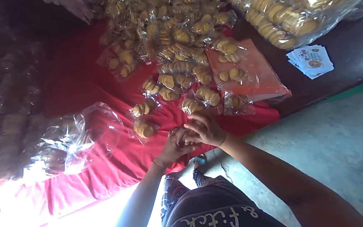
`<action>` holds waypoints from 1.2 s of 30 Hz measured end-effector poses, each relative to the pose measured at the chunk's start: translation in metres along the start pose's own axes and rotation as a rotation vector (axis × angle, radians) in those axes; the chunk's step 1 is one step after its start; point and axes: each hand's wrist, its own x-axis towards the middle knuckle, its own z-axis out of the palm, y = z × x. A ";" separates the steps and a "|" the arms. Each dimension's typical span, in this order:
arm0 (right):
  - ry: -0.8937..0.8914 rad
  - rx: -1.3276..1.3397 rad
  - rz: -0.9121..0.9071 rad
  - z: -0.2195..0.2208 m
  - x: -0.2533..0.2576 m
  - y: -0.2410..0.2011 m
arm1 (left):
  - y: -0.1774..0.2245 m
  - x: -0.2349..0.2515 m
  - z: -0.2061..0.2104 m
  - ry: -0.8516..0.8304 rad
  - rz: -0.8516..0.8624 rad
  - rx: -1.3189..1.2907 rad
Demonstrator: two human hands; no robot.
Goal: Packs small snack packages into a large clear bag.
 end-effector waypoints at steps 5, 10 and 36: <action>-0.172 0.393 0.305 -0.017 -0.052 -0.012 | -0.006 0.001 0.009 0.079 0.072 -0.172; -0.038 0.355 0.312 -0.023 -0.056 -0.025 | 0.019 0.015 -0.001 -0.078 0.008 -0.506; -0.222 0.482 0.033 0.031 -0.004 -0.012 | -0.002 -0.022 -0.030 0.355 -0.107 -0.557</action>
